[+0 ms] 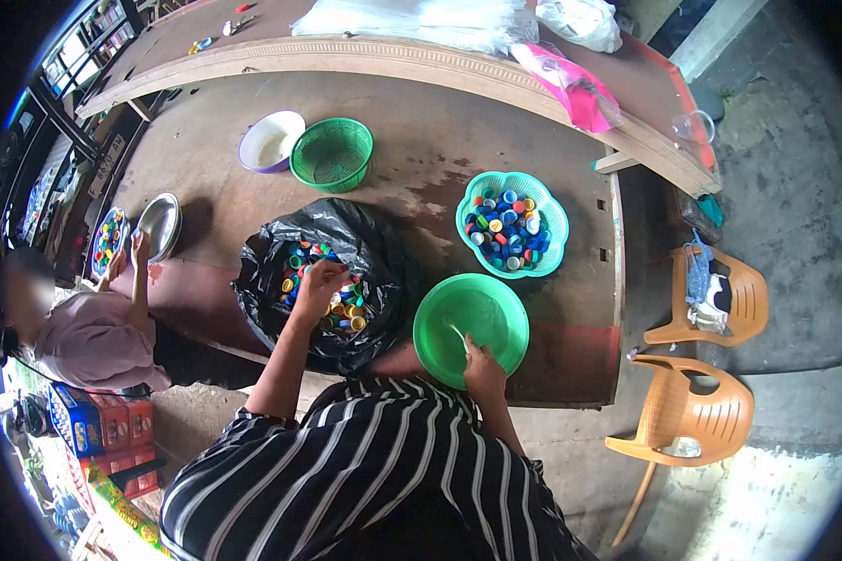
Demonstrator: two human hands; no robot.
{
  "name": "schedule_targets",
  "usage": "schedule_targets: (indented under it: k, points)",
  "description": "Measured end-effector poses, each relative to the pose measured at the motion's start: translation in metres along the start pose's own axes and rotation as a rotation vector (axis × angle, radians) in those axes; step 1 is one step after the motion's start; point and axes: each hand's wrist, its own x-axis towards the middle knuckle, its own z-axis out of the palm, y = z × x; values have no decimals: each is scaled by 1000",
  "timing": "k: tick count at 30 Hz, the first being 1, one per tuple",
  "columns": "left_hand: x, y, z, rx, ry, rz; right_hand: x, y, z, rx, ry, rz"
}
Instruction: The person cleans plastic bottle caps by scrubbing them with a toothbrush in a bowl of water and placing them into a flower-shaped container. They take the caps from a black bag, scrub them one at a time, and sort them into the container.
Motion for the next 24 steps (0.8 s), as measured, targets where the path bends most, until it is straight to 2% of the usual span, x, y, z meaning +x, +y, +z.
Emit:
schedule_targets:
  k: [4,6,7,10,11,13,14,19,22,24]
  points:
    - [-10,31,54,-655,-339,-307,-13,-15,-17,80,87,56]
    - [-19,38,81,-843,-459,-473,-21,-20,-23,260,227,-44]
    - [-24,34,95,-867,-481,-487,-26,-27,-27,256,236,-34]
    - [-33,27,124,-896,-584,-553,-37,-40,-31,383,267,-180]
    - [-35,25,130,-886,-628,-563,-37,-33,-26,380,274,-172]
    - [-42,29,138,-789,-615,-569,-35,-25,-18,189,254,-16]
    - [-44,28,141,-793,-616,-567,-36,-19,-19,207,242,25]
    - [-45,16,147,-753,-670,-572,-42,-22,-13,167,252,-124]
    - [-49,16,149,-758,-628,-562,-35,-16,-22,104,218,69]
    - [-48,11,146,-815,-625,-570,-29,-11,-25,169,211,70]
